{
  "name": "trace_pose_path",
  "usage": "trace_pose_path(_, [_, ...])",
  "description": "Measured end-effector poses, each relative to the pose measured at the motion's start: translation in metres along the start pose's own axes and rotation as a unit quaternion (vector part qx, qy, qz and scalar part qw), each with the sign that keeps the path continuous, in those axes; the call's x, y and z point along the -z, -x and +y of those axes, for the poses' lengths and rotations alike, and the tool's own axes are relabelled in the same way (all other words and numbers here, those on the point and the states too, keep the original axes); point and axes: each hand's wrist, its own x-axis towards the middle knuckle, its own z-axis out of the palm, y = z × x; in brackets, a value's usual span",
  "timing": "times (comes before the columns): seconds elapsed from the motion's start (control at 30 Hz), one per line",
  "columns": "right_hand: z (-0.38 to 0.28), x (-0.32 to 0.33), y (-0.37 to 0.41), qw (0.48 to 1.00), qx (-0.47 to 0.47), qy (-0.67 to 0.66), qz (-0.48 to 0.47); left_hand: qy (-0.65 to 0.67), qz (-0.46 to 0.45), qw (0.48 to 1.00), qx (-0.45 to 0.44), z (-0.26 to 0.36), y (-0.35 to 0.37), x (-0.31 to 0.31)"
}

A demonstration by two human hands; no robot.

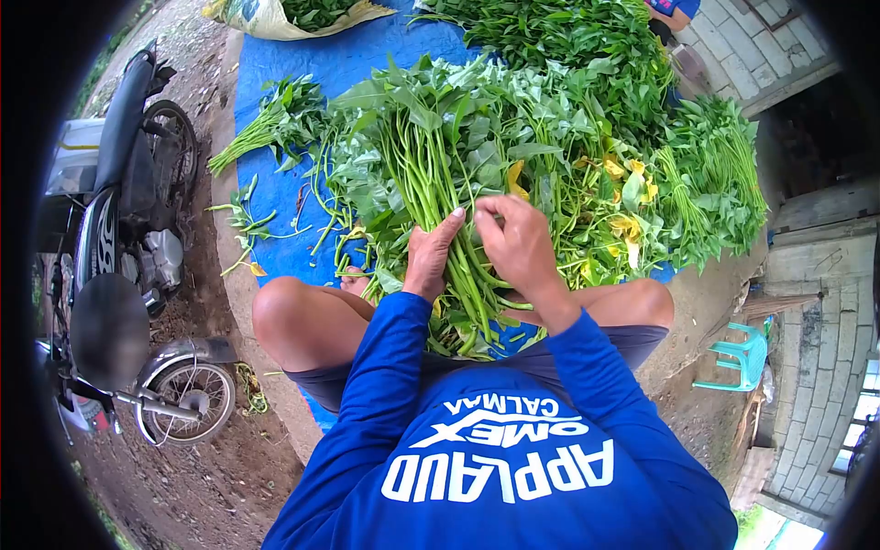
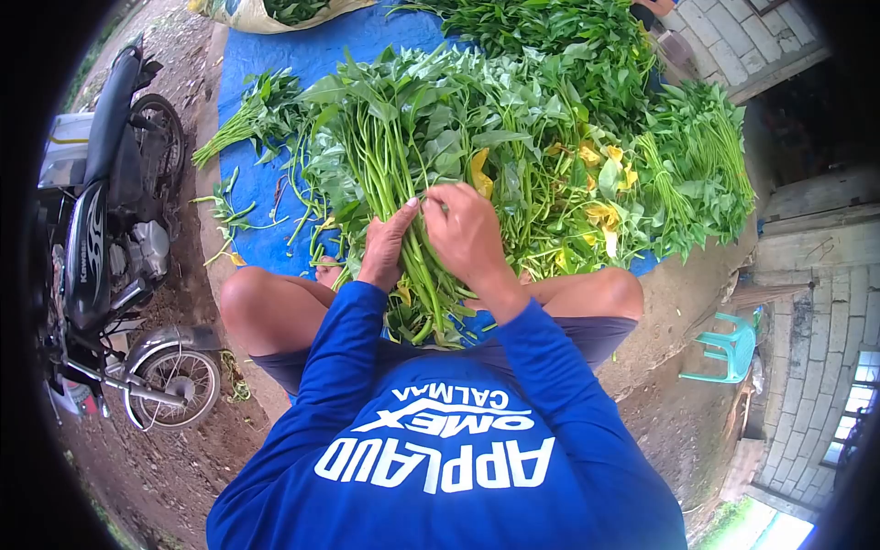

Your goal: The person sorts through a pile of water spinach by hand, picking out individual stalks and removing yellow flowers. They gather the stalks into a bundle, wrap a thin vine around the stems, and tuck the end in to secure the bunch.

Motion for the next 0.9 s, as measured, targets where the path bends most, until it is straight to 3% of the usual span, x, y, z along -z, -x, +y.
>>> trace_pose_path(0.1, [0.003, -0.023, -0.039, 0.999, -0.017, 0.023, -0.046, 0.012, -0.017, 1.0, -0.002, -0.004, 0.0, -0.001])
trace_pose_path(0.2, [0.021, -0.039, -0.069, 0.971, -0.122, 0.152, -0.139, -0.049, -0.004, 0.998, -0.035, 0.0, 0.003, -0.004])
trace_pose_path(0.33, [0.035, -0.037, -0.069, 0.938, -0.259, -0.013, -0.228, -0.08, -0.002, 0.995, -0.058, 0.007, 0.009, -0.003])
trace_pose_path(0.43, [0.046, -0.036, -0.064, 0.913, -0.32, -0.105, -0.231, -0.089, -0.006, 0.993, -0.078, 0.004, 0.008, -0.001])
trace_pose_path(0.53, [0.045, -0.022, -0.058, 0.949, -0.218, -0.214, -0.07, -0.116, 0.022, 0.989, -0.088, 0.009, 0.012, -0.005])
trace_pose_path(0.67, [0.06, 0.013, -0.069, 0.97, -0.142, -0.176, 0.092, -0.201, 0.072, 0.972, -0.1, 0.011, 0.01, -0.003])
trace_pose_path(0.8, [0.017, 0.058, -0.084, 0.978, -0.15, -0.001, 0.146, -0.208, 0.068, 0.969, -0.112, 0.01, 0.01, -0.006])
trace_pose_path(0.9, [0.009, 0.054, -0.09, 0.986, -0.126, 0.044, 0.103, -0.24, 0.074, 0.962, -0.106, 0.01, 0.01, -0.008])
